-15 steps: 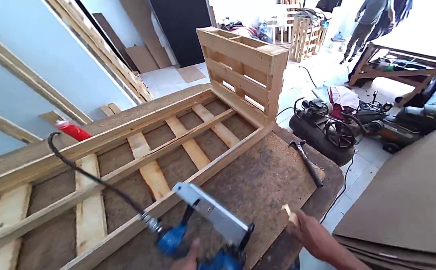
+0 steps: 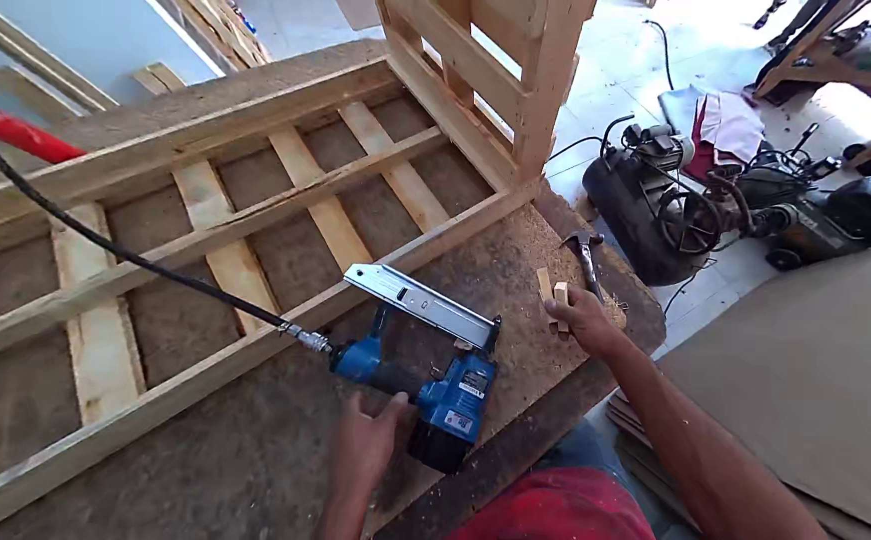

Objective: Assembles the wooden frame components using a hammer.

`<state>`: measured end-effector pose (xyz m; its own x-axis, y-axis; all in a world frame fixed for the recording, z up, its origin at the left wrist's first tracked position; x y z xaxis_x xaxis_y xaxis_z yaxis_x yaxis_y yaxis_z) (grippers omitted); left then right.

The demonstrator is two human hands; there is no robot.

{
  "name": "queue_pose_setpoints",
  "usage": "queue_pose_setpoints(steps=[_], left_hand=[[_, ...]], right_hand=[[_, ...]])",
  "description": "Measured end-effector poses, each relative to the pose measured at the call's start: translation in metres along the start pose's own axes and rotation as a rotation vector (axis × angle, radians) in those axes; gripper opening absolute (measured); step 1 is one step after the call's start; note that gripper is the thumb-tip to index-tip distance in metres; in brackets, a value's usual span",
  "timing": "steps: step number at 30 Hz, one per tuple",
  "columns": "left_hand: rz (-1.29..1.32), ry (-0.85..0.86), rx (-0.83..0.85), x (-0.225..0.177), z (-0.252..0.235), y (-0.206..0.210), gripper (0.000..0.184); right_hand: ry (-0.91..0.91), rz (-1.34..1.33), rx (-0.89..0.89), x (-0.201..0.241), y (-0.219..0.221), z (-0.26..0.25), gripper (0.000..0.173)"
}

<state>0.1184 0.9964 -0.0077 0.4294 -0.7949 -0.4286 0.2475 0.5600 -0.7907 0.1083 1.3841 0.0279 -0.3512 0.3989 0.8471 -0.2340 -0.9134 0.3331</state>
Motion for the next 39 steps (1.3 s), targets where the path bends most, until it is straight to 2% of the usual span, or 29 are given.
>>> queue_pose_setpoints(steps=[2, 3, 5, 7, 8, 10, 12, 15, 17, 19, 23, 27, 32, 39], left_hand=[[-0.007, 0.151, -0.175, -0.028, 0.025, -0.011, 0.067], [0.031, 0.223, -0.165, -0.051, 0.033, -0.009, 0.058], [0.173, 0.356, 0.064, -0.102, 0.041, 0.011, 0.049], [0.354, 0.442, 0.307, -0.156, 0.033, 0.043, 0.054], [0.416, 0.437, 0.376, -0.179, 0.026, 0.058, 0.054], [0.466, 0.332, 0.398, -0.209, 0.011, 0.085, 0.042], [0.455, 0.243, 0.375, -0.226, -0.006, 0.097, 0.031], [0.387, 0.272, 0.232, -0.255, -0.031, 0.090, 0.029], [0.387, 0.342, 0.045, -0.290, -0.059, 0.075, 0.034], [0.527, 0.480, -0.124, -0.333, -0.101, 0.073, 0.035], [0.758, 0.677, -0.270, -0.404, -0.165, 0.093, 0.035], [0.654, 0.699, -0.359, -0.416, -0.175, 0.112, 0.042], [0.482, 0.677, -0.497, -0.421, -0.170, 0.111, 0.044], [0.365, 0.763, -0.635, -0.417, -0.176, 0.116, 0.043]], right_hand=[[-0.004, -0.009, 0.051, 0.000, -0.009, -0.002, 0.027], [0.001, -0.013, 0.085, 0.000, -0.012, -0.004, 0.028], [0.020, 0.029, 0.150, -0.002, -0.014, -0.011, 0.031], [0.045, 0.152, 0.207, 0.002, -0.011, -0.026, 0.033], [0.061, 0.219, 0.239, 0.002, -0.009, -0.033, 0.036], [0.091, 0.306, 0.271, -0.001, -0.009, -0.046, 0.039], [0.108, 0.331, 0.270, -0.001, -0.018, -0.063, 0.042], [0.070, 0.362, 0.219, 0.003, -0.034, -0.090, 0.046], [0.023, 0.505, 0.122, 0.002, -0.043, -0.111, 0.049], [0.062, 0.752, 0.059, 0.000, -0.044, -0.132, 0.051], [0.011, 0.944, 0.150, -0.035, -0.051, -0.159, 0.058], [-0.081, 0.949, 0.128, -0.062, -0.066, -0.165, 0.058], [-0.107, 1.004, 0.177, -0.065, -0.071, -0.177, 0.059], [-0.297, 1.032, 0.156, -0.075, -0.074, -0.177, 0.056]])
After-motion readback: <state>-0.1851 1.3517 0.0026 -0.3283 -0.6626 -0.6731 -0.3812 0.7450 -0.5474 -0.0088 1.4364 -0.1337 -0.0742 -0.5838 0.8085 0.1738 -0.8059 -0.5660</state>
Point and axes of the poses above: each hand's wrist, its own z-axis away from the middle knuckle, its own y-axis out of the palm, x = y × z, the point moved 1 cm from there along -z, towards the middle knuckle, and after that the axes turned 15 degrees about -z, right-handed, at the moved point
